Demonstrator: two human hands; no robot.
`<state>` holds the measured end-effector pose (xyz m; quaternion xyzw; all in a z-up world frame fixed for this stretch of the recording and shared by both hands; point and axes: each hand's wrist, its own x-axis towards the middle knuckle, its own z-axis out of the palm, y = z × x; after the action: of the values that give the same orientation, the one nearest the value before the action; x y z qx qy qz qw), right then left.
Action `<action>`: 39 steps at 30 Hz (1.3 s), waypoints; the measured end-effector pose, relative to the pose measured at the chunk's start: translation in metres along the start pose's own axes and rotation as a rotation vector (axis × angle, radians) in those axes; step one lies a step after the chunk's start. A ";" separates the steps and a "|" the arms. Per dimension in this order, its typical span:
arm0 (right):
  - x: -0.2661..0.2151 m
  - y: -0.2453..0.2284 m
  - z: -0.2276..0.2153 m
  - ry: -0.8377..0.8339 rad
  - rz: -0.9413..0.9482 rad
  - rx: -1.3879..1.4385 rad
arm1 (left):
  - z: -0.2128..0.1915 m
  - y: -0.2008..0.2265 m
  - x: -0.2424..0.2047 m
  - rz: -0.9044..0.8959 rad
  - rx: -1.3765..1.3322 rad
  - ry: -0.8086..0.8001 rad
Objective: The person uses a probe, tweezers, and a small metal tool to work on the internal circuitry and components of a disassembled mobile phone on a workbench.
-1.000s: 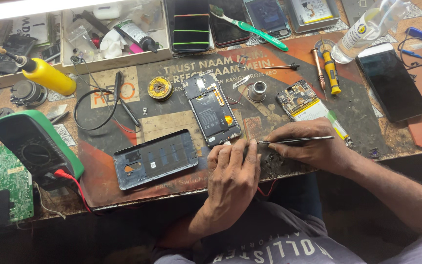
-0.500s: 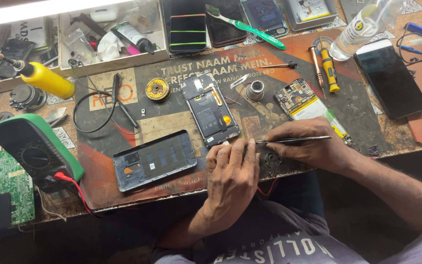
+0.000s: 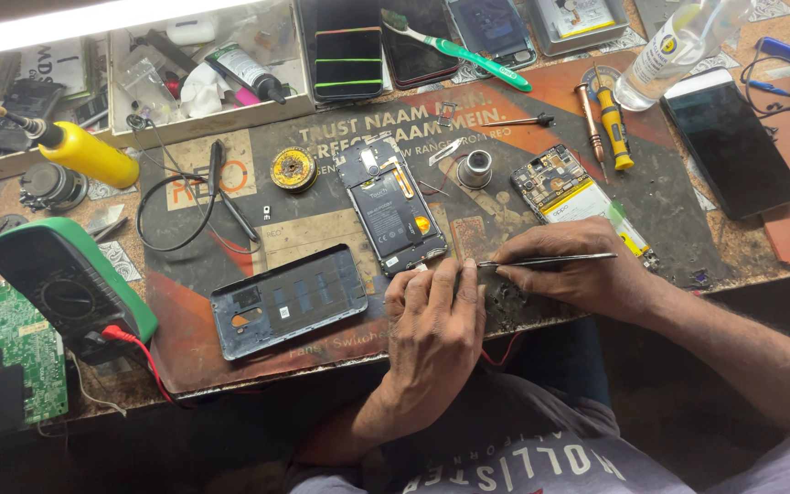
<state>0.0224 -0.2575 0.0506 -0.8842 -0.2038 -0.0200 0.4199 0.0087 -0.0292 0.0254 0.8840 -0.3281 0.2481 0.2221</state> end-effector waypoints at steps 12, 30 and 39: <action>0.001 -0.003 -0.001 -0.014 0.018 -0.004 | 0.000 0.000 0.002 -0.014 -0.044 0.004; -0.001 -0.003 -0.001 -0.011 0.041 0.016 | -0.004 0.002 0.003 0.069 0.051 -0.083; -0.009 0.001 -0.002 0.070 0.159 0.045 | -0.004 0.002 0.004 0.076 0.034 -0.061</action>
<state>0.0151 -0.2630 0.0492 -0.8865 -0.1187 -0.0131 0.4470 0.0086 -0.0306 0.0309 0.8816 -0.3639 0.2351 0.1874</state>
